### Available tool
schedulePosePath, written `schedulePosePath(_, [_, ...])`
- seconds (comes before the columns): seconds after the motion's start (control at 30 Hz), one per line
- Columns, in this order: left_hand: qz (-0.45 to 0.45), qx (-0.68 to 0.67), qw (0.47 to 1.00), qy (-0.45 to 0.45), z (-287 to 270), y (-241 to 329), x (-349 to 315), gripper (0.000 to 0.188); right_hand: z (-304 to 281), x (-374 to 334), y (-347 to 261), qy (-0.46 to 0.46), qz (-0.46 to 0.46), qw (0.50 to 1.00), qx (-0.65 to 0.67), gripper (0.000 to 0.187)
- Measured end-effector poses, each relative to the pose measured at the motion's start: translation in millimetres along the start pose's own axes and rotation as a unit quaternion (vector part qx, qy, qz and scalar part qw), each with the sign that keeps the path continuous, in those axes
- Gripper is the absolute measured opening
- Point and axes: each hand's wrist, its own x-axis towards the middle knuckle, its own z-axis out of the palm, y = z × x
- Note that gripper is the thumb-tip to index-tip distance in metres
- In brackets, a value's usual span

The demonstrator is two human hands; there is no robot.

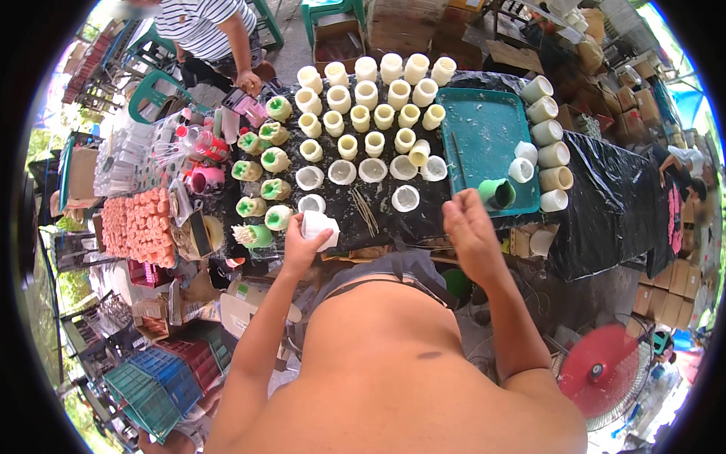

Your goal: The person inserts wicks into small white cylindrical candle molds arranged on a table. They repeatedly pick up a mold, insert a wick, and place the mold back in the tray. The person works continuously at a cluttered outdoor market stall.

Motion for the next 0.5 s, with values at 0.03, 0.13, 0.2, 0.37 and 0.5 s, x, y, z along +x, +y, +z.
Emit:
schedulePosePath(0.03, [0.047, 0.104, 0.993, -0.015, 5.6, -6.1, 4.2, 0.070, -11.3, -2.7, -4.3, 0.018, 0.015, 1.000, 0.019, 0.016])
schedulePosePath(0.13, [0.222, 0.344, 0.911, -0.057, 28.5, -13.7, 24.4, 0.069, -39.4, -9.1, -7.6, 0.065, 0.024, 0.998, 0.012, 0.017])
schedulePosePath(0.2, [0.251, 0.409, 0.872, -0.101, 44.9, -18.9, 42.0, 0.066, -53.2, -16.0, -12.0, 0.066, 0.042, 0.997, 0.017, 0.018])
schedulePosePath(0.37, [0.205, 0.546, 0.808, -0.083, 77.4, -24.5, 83.8, 0.064, -94.3, -37.2, -2.5, 0.061, 0.088, 0.974, -0.201, 0.031])
schedulePosePath(0.5, [0.162, 0.595, 0.784, -0.075, 83.5, -32.4, 101.3, 0.067, -130.9, -58.1, -10.3, 0.107, 0.107, 0.903, -0.401, 0.033])
